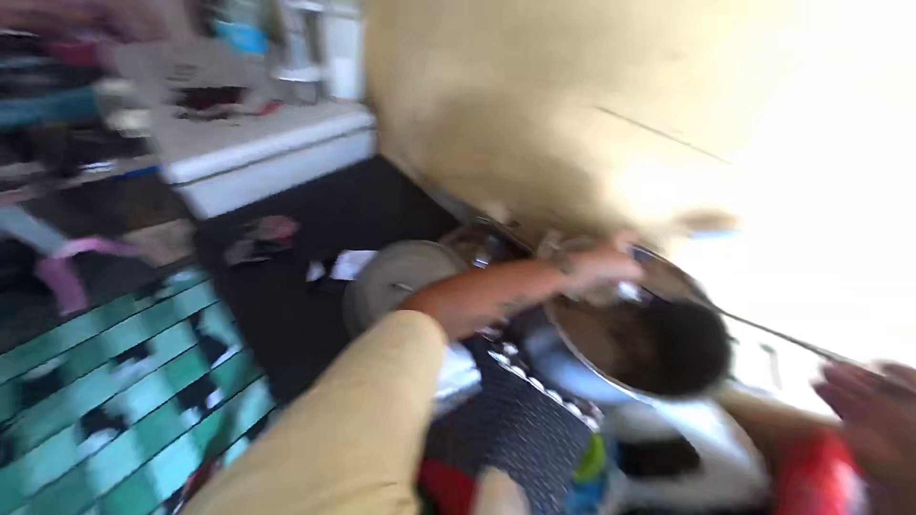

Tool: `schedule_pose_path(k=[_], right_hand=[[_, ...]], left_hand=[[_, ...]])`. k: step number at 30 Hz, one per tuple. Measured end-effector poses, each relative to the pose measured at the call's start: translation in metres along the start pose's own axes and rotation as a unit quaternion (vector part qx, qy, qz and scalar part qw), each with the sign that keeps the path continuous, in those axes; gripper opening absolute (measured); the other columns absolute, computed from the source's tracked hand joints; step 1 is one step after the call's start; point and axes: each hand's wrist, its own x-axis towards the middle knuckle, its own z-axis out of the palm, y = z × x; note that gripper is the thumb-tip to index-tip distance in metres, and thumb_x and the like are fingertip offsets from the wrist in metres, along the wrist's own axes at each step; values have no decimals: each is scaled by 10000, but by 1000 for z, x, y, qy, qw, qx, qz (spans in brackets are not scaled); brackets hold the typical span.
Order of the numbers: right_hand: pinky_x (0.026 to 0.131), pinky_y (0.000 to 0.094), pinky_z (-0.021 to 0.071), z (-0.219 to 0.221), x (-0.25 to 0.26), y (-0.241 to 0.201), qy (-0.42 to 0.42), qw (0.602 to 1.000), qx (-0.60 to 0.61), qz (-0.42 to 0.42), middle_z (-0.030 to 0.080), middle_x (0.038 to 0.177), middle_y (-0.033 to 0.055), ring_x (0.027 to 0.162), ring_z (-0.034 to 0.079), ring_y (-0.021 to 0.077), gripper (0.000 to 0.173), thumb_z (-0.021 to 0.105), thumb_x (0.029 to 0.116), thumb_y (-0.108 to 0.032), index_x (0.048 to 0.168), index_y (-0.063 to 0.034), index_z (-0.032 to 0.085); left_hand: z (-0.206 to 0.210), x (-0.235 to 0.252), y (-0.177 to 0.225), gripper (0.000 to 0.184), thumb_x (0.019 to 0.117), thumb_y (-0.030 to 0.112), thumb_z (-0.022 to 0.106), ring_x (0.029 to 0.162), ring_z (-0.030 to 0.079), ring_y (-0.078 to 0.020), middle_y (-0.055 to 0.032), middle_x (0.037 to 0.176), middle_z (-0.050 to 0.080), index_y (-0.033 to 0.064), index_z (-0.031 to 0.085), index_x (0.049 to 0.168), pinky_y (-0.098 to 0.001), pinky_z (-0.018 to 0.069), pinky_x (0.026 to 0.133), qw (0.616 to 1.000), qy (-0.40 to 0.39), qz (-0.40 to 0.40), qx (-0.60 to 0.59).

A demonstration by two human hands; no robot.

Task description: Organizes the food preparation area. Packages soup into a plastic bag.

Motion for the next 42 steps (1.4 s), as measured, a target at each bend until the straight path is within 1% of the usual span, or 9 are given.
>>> schedule_pose_path(k=[6, 13, 17, 21, 23, 28, 33, 36, 42], right_hand=[[664, 305, 609, -6, 17, -25, 120, 992, 38, 15, 690, 877, 32, 704, 703, 133, 306, 332, 1122, -232, 1253, -35, 525], [624, 295, 610, -1, -3, -40, 76, 997, 18, -1, 712, 835, 17, 651, 707, 134, 322, 305, 1128, -242, 1235, -73, 558], [608, 291, 636, 14, -25, -25, -17, 988, -93, -124, 728, 837, 13, 631, 717, 113, 333, 335, 1132, -231, 1287, -36, 555], [675, 312, 627, 10, -36, 0, -124, 838, -346, -403, 720, 922, 105, 728, 706, 125, 372, 435, 1082, -181, 1337, 40, 590], [675, 348, 623, 4, -35, 6, -110, 806, -382, -437, 720, 922, 137, 734, 704, 162, 376, 446, 1082, -192, 1343, 30, 601], [657, 378, 621, -5, -8, 31, -55, 855, -375, -354, 698, 894, 157, 684, 698, 185, 390, 393, 1112, -211, 1370, 31, 558], [831, 584, 586, -2, 5, 80, -116, 808, -492, -303, 698, 1130, 273, 909, 724, 422, 349, 466, 1078, -111, 1365, 48, 584], [820, 599, 579, 1, 5, 103, -120, 798, -520, -282, 687, 1135, 284, 952, 716, 463, 336, 483, 1078, -121, 1346, 45, 601], [644, 383, 596, 2, 7, 109, 17, 957, -286, -49, 697, 850, 145, 638, 685, 188, 390, 356, 1134, -231, 1377, 11, 541]], left_hand=[[15, 49, -32, 1109, 717, -130, 756, 1164, 620, -318, -240, 1532, 427, 81, 169, 1634, -451, 569, 914, 1000, -7, -23, 17], [26, 61, -35, 1125, 729, -132, 759, 1120, 626, -302, -241, 1576, 359, 59, 127, 1640, -404, 572, 878, 999, 10, -48, 11], [31, 69, -28, 1113, 739, -130, 740, 1084, 649, -283, -242, 1553, 390, 72, 118, 1639, -379, 583, 860, 999, 3, -49, 23], [30, 73, -29, 1118, 713, -150, 736, 1111, 635, -298, -234, 1523, 425, 85, 150, 1637, -399, 582, 875, 999, -7, -37, 16], [25, 75, -33, 1099, 707, -146, 731, 1057, 640, -280, -234, 1470, 475, 89, 183, 1631, -385, 578, 834, 999, -11, -31, 15], [20, 73, -35, 1056, 728, -159, 724, 1009, 647, -233, -214, 1521, 438, 65, 214, 1626, -337, 580, 777, 998, -19, -38, 44], [13, 70, -18, 887, 819, -165, 596, 750, 592, -143, -188, 1351, 528, 80, 262, 1604, -261, 517, 612, 993, -20, -61, 97], [6, 70, -7, 903, 859, -151, 537, 804, 630, -173, -179, 1504, 454, 112, 180, 1646, -308, 559, 645, 981, -27, -88, 172], [-1, 64, 21, 818, 872, -128, 548, 833, 635, -200, -176, 1482, 490, 103, 289, 1612, -354, 546, 666, 932, -81, -101, 339]])
